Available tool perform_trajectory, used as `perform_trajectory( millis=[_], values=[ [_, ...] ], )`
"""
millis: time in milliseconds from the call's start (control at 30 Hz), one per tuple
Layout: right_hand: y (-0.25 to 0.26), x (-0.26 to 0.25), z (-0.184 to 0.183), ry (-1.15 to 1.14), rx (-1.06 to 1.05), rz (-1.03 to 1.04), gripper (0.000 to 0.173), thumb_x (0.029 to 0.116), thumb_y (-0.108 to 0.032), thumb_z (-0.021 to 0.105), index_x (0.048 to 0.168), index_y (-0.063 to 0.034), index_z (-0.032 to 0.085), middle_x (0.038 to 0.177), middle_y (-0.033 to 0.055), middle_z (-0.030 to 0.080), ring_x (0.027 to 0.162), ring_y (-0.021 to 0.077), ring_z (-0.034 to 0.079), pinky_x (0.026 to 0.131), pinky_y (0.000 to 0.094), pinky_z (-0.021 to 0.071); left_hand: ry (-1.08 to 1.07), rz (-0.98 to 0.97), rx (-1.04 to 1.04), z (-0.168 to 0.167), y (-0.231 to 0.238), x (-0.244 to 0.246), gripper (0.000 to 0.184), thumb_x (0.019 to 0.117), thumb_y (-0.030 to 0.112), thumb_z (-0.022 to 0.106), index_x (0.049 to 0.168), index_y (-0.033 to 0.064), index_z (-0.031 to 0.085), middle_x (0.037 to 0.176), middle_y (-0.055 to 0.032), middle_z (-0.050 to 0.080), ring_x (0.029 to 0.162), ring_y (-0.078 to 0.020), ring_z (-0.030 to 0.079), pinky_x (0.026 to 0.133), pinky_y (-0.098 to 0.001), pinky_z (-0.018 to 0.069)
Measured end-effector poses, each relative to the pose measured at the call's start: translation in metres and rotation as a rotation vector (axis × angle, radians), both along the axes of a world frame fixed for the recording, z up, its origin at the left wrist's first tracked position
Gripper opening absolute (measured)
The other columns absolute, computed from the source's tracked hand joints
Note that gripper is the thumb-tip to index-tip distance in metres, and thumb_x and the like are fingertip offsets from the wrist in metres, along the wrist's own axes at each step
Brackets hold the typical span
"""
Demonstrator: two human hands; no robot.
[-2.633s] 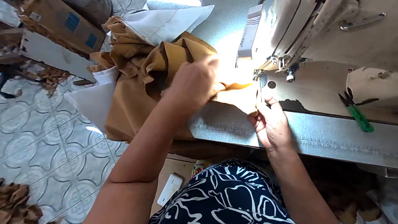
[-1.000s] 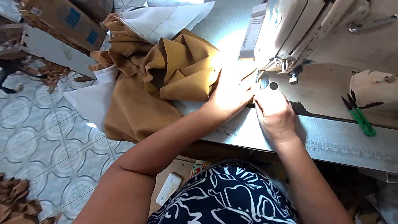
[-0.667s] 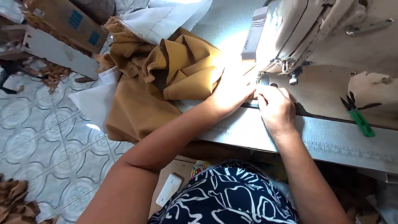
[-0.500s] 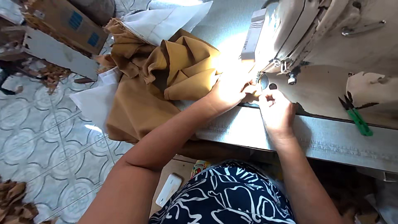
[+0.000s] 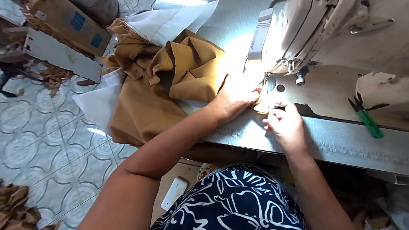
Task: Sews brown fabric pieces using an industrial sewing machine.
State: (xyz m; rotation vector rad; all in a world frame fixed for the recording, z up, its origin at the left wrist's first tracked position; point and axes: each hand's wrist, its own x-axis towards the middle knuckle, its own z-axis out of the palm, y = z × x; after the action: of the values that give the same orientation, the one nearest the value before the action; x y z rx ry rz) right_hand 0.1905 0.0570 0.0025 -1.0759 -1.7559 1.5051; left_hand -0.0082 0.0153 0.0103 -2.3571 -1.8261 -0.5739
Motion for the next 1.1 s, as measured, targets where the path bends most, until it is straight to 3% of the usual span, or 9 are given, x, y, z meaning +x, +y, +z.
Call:
perform_trajectory(
  millis=[33, 100, 167, 233, 333, 533, 733, 933, 1100],
  values=[
    [-0.001, 0.001, -0.005, -0.121, 0.277, 0.023, 0.041, 0.0892, 0.002, 0.064, 0.129, -0.0026, 0.055, 0.103, 0.0028, 0.071, 0.077, 0.0049, 0.066, 0.068, 0.0221, 0.0564, 0.013, 0.001, -0.015, 0.000, -0.001, 0.000, 0.016, 0.0956, 0.004, 0.061, 0.102, 0.0117, 0.074, 0.121, -0.0058, 0.072, 0.117, -0.0305, 0.064, 0.097, -0.0568, 0.0463],
    [0.003, -0.001, -0.008, -0.303, 0.698, 0.014, 0.030, 0.0899, -0.006, 0.071, 0.120, -0.0035, 0.071, 0.109, 0.0133, 0.071, 0.091, 0.0223, 0.070, 0.076, 0.0387, 0.0587, 0.019, -0.035, -0.005, -0.002, 0.000, -0.002, 0.018, 0.0955, 0.001, 0.059, 0.101, 0.0115, 0.074, 0.119, -0.0050, 0.072, 0.115, -0.0295, 0.065, 0.096, -0.0544, 0.0469],
    [0.008, 0.000, -0.013, -0.364, 0.910, 0.048, 0.018, 0.0950, -0.012, 0.069, 0.111, -0.0092, 0.078, 0.113, 0.0147, 0.071, 0.105, 0.0311, 0.069, 0.085, 0.0435, 0.0579, 0.005, -0.100, 0.015, -0.003, 0.001, -0.005, 0.022, 0.0968, -0.001, 0.056, 0.099, 0.0109, 0.074, 0.118, -0.0045, 0.072, 0.115, -0.0283, 0.063, 0.096, -0.0497, 0.0475],
    [0.011, 0.004, -0.023, -0.366, 1.017, 0.096, 0.017, 0.0959, -0.012, 0.066, 0.105, -0.0086, 0.079, 0.114, 0.0116, 0.075, 0.110, 0.0322, 0.069, 0.090, 0.0425, 0.0569, 0.012, -0.157, 0.018, -0.004, -0.001, -0.010, 0.026, 0.0994, 0.000, 0.052, 0.099, 0.0117, 0.076, 0.120, -0.0025, 0.073, 0.121, -0.0262, 0.064, 0.099, -0.0475, 0.0488],
    [0.011, 0.010, -0.031, -0.378, 1.089, 0.132, 0.018, 0.0963, -0.010, 0.063, 0.103, -0.0060, 0.078, 0.115, 0.0105, 0.075, 0.105, 0.0310, 0.069, 0.087, 0.0412, 0.0551, 0.053, -0.176, -0.006, -0.007, -0.005, -0.016, 0.029, 0.1030, 0.004, 0.048, 0.106, 0.0137, 0.075, 0.121, -0.0006, 0.074, 0.126, -0.0261, 0.061, 0.101, -0.0502, 0.0452],
    [0.008, 0.011, -0.028, -0.460, 1.140, 0.157, 0.019, 0.0975, -0.010, 0.061, 0.107, -0.0051, 0.077, 0.122, 0.0108, 0.072, 0.107, 0.0321, 0.067, 0.085, 0.0426, 0.0547, 0.090, -0.167, -0.081, -0.004, -0.006, -0.014, 0.039, 0.1031, 0.004, 0.048, 0.125, 0.0257, 0.072, 0.119, -0.0042, 0.071, 0.119, -0.0307, 0.061, 0.096, -0.0526, 0.0461],
    [0.010, 0.012, -0.029, -0.462, 1.152, 0.152, 0.017, 0.0958, -0.009, 0.063, 0.104, -0.0068, 0.078, 0.116, 0.0095, 0.074, 0.101, 0.0293, 0.068, 0.080, 0.0411, 0.0548, 0.079, -0.158, -0.096, -0.005, -0.007, -0.013, 0.037, 0.1034, 0.007, 0.049, 0.125, 0.0266, 0.072, 0.122, -0.0038, 0.071, 0.121, -0.0314, 0.061, 0.095, -0.0546, 0.0466],
    [0.019, 0.009, -0.028, -0.441, 1.118, 0.159, 0.016, 0.0958, -0.010, 0.063, 0.101, -0.0070, 0.078, 0.116, 0.0090, 0.075, 0.107, 0.0300, 0.069, 0.085, 0.0422, 0.0560, 0.088, -0.145, -0.117, -0.004, 0.002, -0.017, 0.039, 0.1023, 0.005, 0.049, 0.124, 0.0275, 0.073, 0.123, -0.0044, 0.069, 0.117, -0.0305, 0.060, 0.096, -0.0522, 0.0454],
    [0.035, -0.002, -0.026, -0.419, 1.090, 0.146, 0.019, 0.0993, -0.012, 0.062, 0.107, -0.0079, 0.079, 0.117, 0.0084, 0.075, 0.109, 0.0298, 0.069, 0.087, 0.0424, 0.0565, 0.053, -0.111, -0.063, -0.008, 0.018, -0.025, 0.037, 0.1032, 0.007, 0.049, 0.123, 0.0258, 0.074, 0.122, -0.0059, 0.070, 0.117, -0.0293, 0.062, 0.100, -0.0548, 0.0435]
  ],
)
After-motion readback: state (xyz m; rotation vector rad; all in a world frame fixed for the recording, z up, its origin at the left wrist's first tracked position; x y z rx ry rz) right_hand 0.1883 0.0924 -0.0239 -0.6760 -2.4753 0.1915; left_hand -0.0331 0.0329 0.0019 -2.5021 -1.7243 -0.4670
